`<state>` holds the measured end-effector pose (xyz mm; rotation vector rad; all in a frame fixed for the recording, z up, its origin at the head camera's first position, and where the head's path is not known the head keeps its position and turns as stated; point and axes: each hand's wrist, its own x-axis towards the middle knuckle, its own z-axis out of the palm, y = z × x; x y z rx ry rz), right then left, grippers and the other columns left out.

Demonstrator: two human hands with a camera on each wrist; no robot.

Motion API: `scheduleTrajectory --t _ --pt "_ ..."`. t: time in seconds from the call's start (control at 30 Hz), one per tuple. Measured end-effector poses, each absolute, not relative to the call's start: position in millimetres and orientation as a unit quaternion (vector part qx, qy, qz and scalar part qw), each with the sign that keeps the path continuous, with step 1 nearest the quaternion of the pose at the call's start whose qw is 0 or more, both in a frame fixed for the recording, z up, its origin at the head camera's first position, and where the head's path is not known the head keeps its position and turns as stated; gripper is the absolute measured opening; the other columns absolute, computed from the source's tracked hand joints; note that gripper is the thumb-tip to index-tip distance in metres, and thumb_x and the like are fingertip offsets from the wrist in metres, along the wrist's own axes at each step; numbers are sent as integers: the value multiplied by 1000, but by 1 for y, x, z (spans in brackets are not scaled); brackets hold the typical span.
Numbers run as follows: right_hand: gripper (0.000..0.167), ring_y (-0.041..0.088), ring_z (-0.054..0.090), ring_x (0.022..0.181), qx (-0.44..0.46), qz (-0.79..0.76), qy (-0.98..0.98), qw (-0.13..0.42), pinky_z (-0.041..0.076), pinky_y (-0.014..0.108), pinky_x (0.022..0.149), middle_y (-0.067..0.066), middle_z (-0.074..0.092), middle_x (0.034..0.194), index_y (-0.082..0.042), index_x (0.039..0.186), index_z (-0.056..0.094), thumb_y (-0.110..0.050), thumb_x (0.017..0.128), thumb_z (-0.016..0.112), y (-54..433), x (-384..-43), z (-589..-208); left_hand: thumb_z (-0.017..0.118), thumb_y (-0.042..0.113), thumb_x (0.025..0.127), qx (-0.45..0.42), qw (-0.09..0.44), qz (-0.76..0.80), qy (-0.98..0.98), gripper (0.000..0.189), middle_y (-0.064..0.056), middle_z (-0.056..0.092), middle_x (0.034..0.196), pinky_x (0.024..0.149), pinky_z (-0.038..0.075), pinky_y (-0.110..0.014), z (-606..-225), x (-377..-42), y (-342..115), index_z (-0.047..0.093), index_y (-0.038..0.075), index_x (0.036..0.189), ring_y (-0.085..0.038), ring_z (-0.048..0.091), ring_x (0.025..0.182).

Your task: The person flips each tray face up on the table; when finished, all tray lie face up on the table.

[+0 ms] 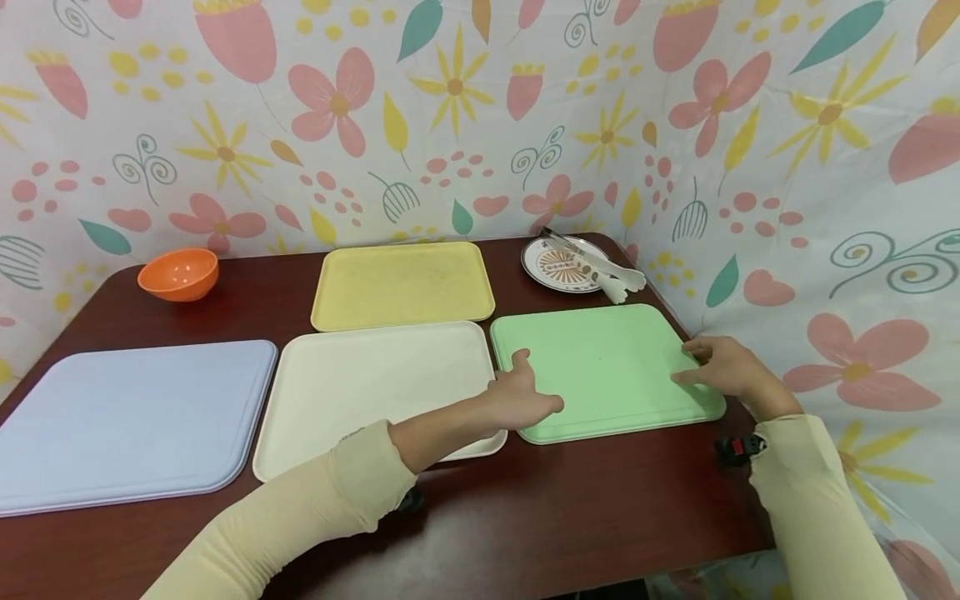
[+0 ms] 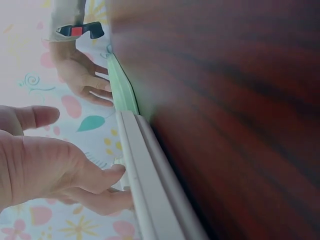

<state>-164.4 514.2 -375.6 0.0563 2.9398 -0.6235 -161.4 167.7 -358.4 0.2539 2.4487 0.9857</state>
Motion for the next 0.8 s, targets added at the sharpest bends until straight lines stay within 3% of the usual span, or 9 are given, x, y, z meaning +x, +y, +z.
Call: scheduleTrajectory --t 0.13,0.27,0.47,0.63,0.8 --pt "75 61 46 118 21 -213 975 65 45 62 94 43 46 131 23 129 46 -29 86 79 514 -163 -376 70 37 85 92 241 347 902 88 -18 38 146 99 41 -40 -359 -161 170 19 21 155 -32 31 137" --pt "77 61 46 118 22 -217 974 60 45 62 94 43 46 132 23 131 46 -30 86 78 515 -162 -376 72 34 82 82 222 358 903 83 -16 48 128 88 44 -38 -359 -162 170 26 24 151 -31 39 122" --pt "79 61 45 119 31 -228 971 57 44 62 94 43 45 133 22 132 45 -32 86 79 514 -160 -374 73 23 78 45 209 428 878 78 -13 48 112 76 41 -38 -360 -164 169 33 26 145 -27 39 102" --pt "79 59 46 118 35 -232 971 54 45 61 93 42 47 132 21 132 47 -32 85 80 515 -160 -375 73 16 77 23 209 471 857 72 -11 48 105 72 40 -38 -360 -164 168 39 27 140 -26 38 97" --pt "76 58 49 115 29 -233 971 43 48 57 91 41 51 128 19 130 50 -31 83 82 515 -159 -375 70 9 78 10 204 517 831 66 -8 49 107 71 40 -37 -360 -164 167 44 28 136 -26 39 98"
